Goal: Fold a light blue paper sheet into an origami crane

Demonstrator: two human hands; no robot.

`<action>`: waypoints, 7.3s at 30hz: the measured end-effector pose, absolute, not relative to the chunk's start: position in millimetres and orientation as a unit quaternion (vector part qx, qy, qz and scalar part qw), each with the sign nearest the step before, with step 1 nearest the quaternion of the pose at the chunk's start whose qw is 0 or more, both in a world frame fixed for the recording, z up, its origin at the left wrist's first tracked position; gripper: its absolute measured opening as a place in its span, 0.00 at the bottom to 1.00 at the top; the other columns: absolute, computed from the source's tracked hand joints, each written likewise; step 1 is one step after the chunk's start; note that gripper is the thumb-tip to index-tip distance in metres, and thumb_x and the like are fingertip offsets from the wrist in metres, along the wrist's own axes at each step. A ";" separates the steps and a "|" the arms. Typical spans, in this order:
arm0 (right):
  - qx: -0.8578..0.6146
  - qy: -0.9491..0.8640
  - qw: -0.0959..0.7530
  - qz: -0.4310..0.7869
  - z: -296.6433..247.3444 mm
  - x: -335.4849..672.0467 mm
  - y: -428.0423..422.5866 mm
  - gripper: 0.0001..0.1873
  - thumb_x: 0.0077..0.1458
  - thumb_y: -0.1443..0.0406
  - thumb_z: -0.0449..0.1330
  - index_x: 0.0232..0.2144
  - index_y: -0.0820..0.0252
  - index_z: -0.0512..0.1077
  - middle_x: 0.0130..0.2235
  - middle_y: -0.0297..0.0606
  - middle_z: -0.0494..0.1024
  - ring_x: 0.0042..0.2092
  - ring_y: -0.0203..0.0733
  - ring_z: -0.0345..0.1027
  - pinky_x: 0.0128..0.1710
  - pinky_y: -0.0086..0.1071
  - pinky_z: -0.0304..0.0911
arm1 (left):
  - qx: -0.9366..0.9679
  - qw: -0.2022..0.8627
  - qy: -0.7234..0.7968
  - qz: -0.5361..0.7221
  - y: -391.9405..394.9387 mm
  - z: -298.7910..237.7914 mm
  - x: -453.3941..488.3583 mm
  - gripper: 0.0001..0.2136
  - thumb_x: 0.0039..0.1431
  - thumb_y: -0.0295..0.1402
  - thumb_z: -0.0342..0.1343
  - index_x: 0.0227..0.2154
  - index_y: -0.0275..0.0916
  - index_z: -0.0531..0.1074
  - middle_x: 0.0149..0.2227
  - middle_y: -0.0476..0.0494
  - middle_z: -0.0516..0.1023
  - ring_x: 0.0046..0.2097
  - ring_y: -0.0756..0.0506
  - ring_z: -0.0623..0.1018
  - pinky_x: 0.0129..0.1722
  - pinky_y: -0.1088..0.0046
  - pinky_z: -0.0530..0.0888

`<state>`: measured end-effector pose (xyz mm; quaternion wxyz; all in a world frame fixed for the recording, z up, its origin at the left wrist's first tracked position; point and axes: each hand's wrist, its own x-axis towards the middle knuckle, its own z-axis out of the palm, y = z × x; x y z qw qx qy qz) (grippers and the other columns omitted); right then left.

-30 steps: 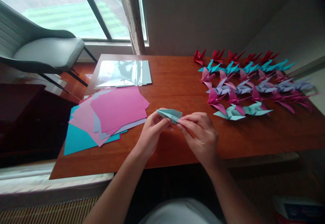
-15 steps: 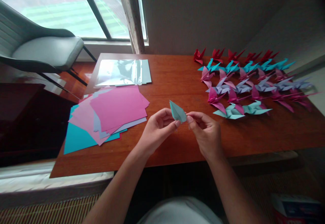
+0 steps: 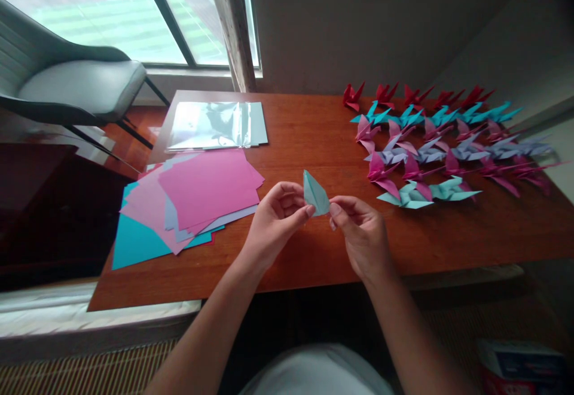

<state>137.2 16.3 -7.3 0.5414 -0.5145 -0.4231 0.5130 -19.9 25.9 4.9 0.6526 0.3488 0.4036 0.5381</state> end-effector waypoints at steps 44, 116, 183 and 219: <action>-0.452 -0.548 0.487 0.508 7.2 159.2 34.6 0.04 0.50 0.64 0.71 0.31 0.56 0.81 0.32 0.33 0.81 0.35 0.39 0.74 0.35 0.33 0.69 | 0.506 0.651 0.406 0.394 20.8 -1.4 -19.9 0.08 0.56 0.37 0.66 0.31 0.35 0.80 0.30 0.44 0.80 0.32 0.48 0.76 0.34 0.75 0.71; -0.490 -0.542 0.464 0.501 -2.5 139.9 26.8 0.10 0.58 0.58 0.66 0.31 0.57 0.72 0.28 0.32 0.78 0.30 0.36 0.72 0.31 0.30 0.68 | 0.461 0.567 0.472 0.493 23.8 -0.5 -19.1 0.13 0.56 0.41 0.67 0.30 0.35 0.77 0.29 0.46 0.80 0.31 0.49 0.77 0.32 0.77 0.72; -0.558 -0.625 0.457 0.298 4.6 132.7 24.3 0.11 0.58 0.56 0.65 0.37 0.57 0.74 0.31 0.33 0.78 0.29 0.36 0.69 0.28 0.30 0.62 | 0.705 0.242 0.505 0.435 20.4 -6.3 -15.0 0.06 0.63 0.29 0.57 0.34 0.38 0.78 0.27 0.48 0.79 0.25 0.53 0.73 0.26 0.80 0.68; -0.553 -0.669 0.446 0.218 6.7 142.1 23.4 0.10 0.60 0.69 0.59 0.43 0.56 0.75 0.41 0.39 0.83 0.36 0.40 0.77 0.34 0.32 0.72 | 0.660 0.379 0.479 0.438 17.9 -1.7 -16.9 0.11 0.69 0.36 0.53 0.41 0.37 0.77 0.31 0.43 0.82 0.31 0.49 0.81 0.30 0.78 0.75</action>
